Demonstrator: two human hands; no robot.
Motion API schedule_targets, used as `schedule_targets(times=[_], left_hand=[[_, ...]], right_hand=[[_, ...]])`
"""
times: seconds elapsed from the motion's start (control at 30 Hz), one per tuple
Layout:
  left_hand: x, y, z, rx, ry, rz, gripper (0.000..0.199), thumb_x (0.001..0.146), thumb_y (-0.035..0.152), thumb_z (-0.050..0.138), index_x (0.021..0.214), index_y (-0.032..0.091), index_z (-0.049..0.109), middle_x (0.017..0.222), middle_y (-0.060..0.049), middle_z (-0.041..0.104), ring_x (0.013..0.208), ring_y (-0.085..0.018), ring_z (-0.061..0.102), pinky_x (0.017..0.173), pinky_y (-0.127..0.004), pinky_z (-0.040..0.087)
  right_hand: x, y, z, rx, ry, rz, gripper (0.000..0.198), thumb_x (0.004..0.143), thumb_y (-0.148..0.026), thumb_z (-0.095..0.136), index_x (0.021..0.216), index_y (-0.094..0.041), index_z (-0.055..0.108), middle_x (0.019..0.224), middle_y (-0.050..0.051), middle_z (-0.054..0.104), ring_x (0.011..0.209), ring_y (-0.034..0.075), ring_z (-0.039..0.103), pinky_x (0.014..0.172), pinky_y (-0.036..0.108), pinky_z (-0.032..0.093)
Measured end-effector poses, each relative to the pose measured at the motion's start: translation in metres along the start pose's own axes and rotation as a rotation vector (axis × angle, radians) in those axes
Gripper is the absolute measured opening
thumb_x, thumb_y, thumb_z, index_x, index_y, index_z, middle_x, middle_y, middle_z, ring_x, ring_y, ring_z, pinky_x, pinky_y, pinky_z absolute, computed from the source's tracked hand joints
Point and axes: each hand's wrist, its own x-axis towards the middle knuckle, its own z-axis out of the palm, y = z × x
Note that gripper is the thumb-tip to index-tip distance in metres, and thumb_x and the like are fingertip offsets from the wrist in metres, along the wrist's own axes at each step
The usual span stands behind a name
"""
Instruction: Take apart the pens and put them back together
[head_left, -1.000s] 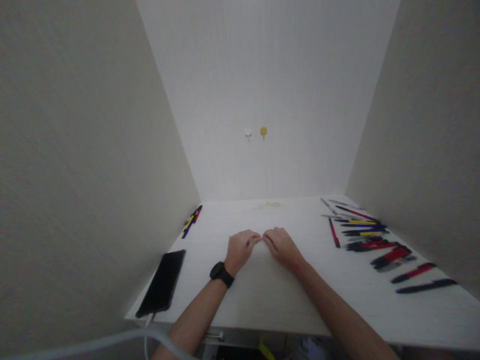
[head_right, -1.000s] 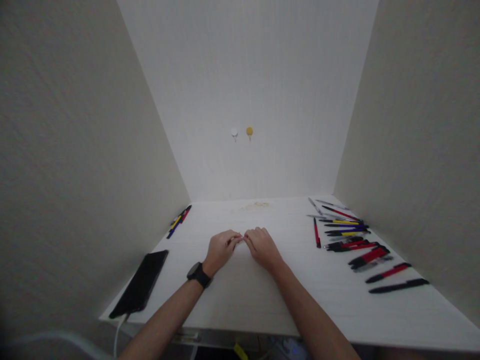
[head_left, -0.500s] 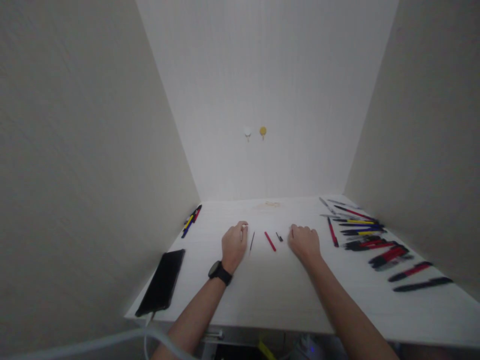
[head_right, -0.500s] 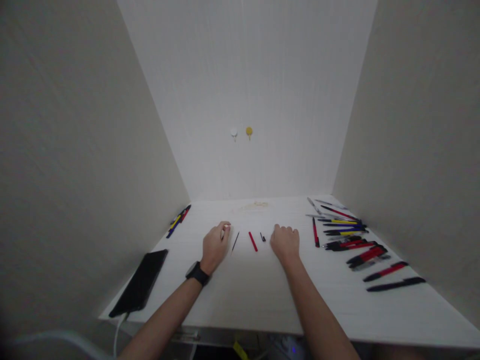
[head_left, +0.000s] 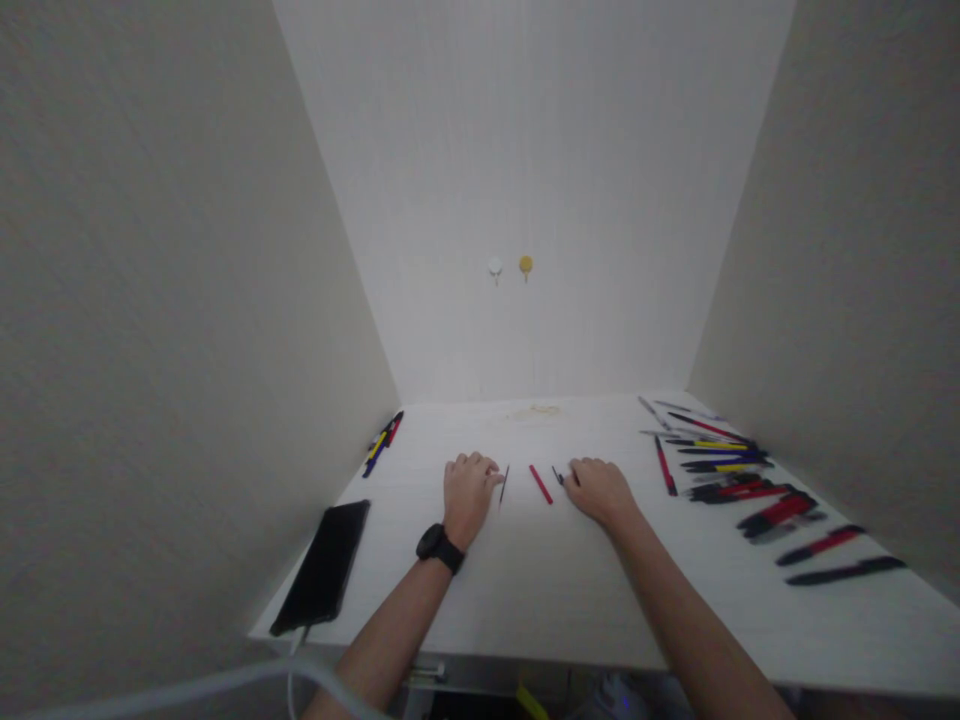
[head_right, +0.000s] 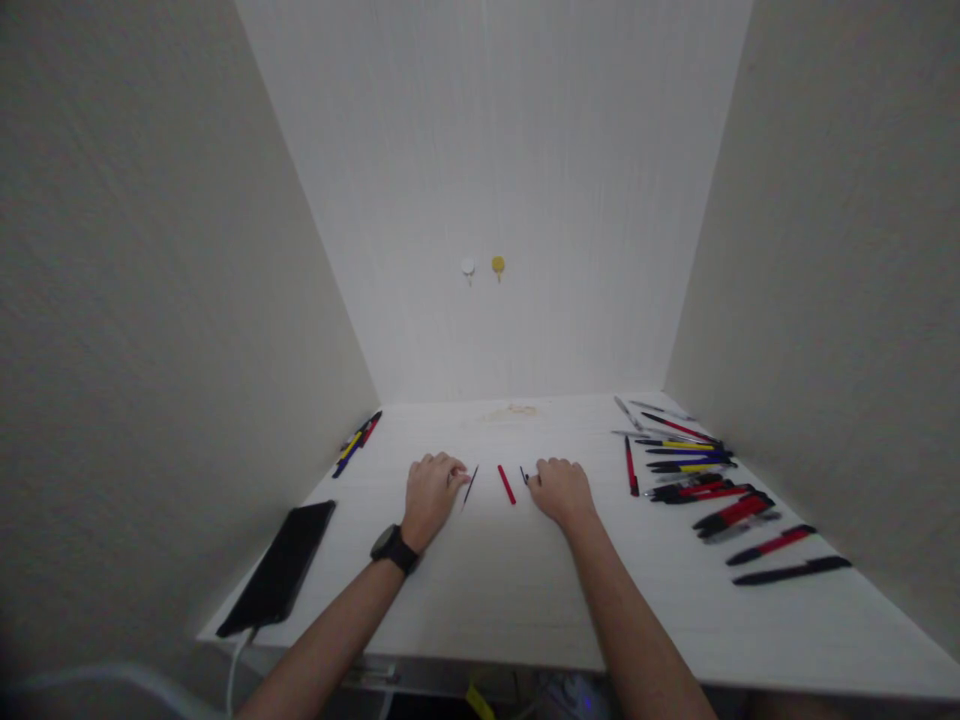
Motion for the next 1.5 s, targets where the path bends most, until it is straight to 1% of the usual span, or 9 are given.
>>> schedule_targets(times=[0.3, 0.47, 0.63, 0.77, 0.83, 0.93, 1.03, 1.23, 1.5], left_hand=[[-0.001, -0.003, 0.002, 0.035, -0.053, -0.011, 0.017, 0.084, 0.038, 0.061, 0.086, 0.024, 0.07, 0.094, -0.006, 0.066, 0.094, -0.023, 0.051, 0.082, -0.039, 0.03], [-0.002, -0.003, 0.003, 0.022, -0.061, -0.014, 0.019, 0.084, 0.04, 0.059, 0.087, 0.024, 0.07, 0.094, -0.006, 0.067, 0.093, -0.023, 0.051, 0.082, -0.039, 0.03], [0.002, -0.005, -0.007, 0.087, 0.07, -0.051, 0.026, 0.093, 0.038, 0.043, 0.098, 0.025, 0.066, 0.1, -0.006, 0.065, 0.095, -0.023, 0.052, 0.083, -0.039, 0.031], [0.008, -0.024, -0.018, 0.255, 0.125, -0.178, 0.039, 0.096, 0.039, 0.029, 0.1, 0.018, 0.062, 0.096, -0.012, 0.065, 0.095, -0.026, 0.055, 0.084, -0.039, 0.033], [0.009, -0.039, -0.017, 0.339, 0.103, -0.295, 0.046, 0.096, 0.041, 0.026, 0.1, 0.014, 0.061, 0.091, -0.015, 0.066, 0.09, -0.027, 0.058, 0.08, -0.038, 0.036], [0.007, -0.058, -0.01, 0.386, -0.017, -0.441, 0.05, 0.095, 0.044, 0.026, 0.097, 0.011, 0.064, 0.085, -0.017, 0.067, 0.081, -0.027, 0.063, 0.07, -0.035, 0.04], [0.005, -0.065, -0.003, 0.389, -0.106, -0.439, 0.049, 0.095, 0.042, 0.029, 0.09, 0.012, 0.068, 0.087, -0.017, 0.069, 0.081, -0.027, 0.065, 0.068, -0.033, 0.041], [0.005, -0.06, -0.006, 0.38, -0.155, -0.417, 0.052, 0.094, 0.044, 0.028, 0.088, 0.013, 0.07, 0.088, -0.016, 0.07, 0.084, -0.026, 0.065, 0.069, -0.033, 0.043], [0.004, -0.064, -0.007, 0.363, -0.149, -0.402, 0.05, 0.094, 0.046, 0.031, 0.088, 0.014, 0.069, 0.088, -0.014, 0.07, 0.085, -0.026, 0.065, 0.069, -0.032, 0.043]], right_hand=[[-0.001, -0.001, -0.003, 0.024, -0.001, 0.006, 0.031, 0.091, -0.029, 0.038, 0.09, -0.013, 0.064, 0.096, 0.014, 0.068, 0.09, 0.023, 0.062, 0.075, 0.032, 0.037], [0.0, -0.003, -0.004, 0.03, 0.004, 0.028, 0.033, 0.093, -0.025, 0.034, 0.089, -0.014, 0.064, 0.094, 0.014, 0.069, 0.089, 0.023, 0.064, 0.074, 0.032, 0.038], [-0.001, -0.002, -0.003, 0.019, 0.038, 0.174, 0.036, 0.092, -0.024, 0.032, 0.088, -0.012, 0.066, 0.087, 0.016, 0.07, 0.084, 0.026, 0.066, 0.072, 0.035, 0.04], [-0.002, 0.004, -0.003, 0.036, 0.033, 0.348, 0.039, 0.092, -0.025, 0.031, 0.09, -0.011, 0.068, 0.088, 0.019, 0.07, 0.083, 0.028, 0.068, 0.068, 0.035, 0.043], [-0.003, 0.007, -0.003, 0.042, 0.018, 0.391, 0.038, 0.091, -0.023, 0.033, 0.091, -0.011, 0.069, 0.09, 0.019, 0.07, 0.085, 0.029, 0.068, 0.067, 0.035, 0.044], [-0.004, 0.008, -0.002, 0.033, 0.002, 0.4, 0.034, 0.089, -0.019, 0.037, 0.092, -0.011, 0.07, 0.092, 0.02, 0.07, 0.087, 0.029, 0.068, 0.066, 0.034, 0.045], [-0.004, 0.008, -0.001, 0.026, -0.013, 0.397, 0.033, 0.089, -0.018, 0.038, 0.093, -0.011, 0.069, 0.092, 0.021, 0.07, 0.087, 0.029, 0.068, 0.067, 0.034, 0.045], [-0.003, 0.007, 0.0, 0.008, -0.017, 0.397, 0.032, 0.089, -0.017, 0.038, 0.095, -0.01, 0.068, 0.092, 0.019, 0.069, 0.088, 0.028, 0.068, 0.07, 0.033, 0.047], [-0.003, 0.009, 0.003, 0.014, -0.017, 0.39, 0.031, 0.089, -0.017, 0.038, 0.095, -0.011, 0.068, 0.093, 0.019, 0.069, 0.089, 0.028, 0.068, 0.07, 0.034, 0.047]])
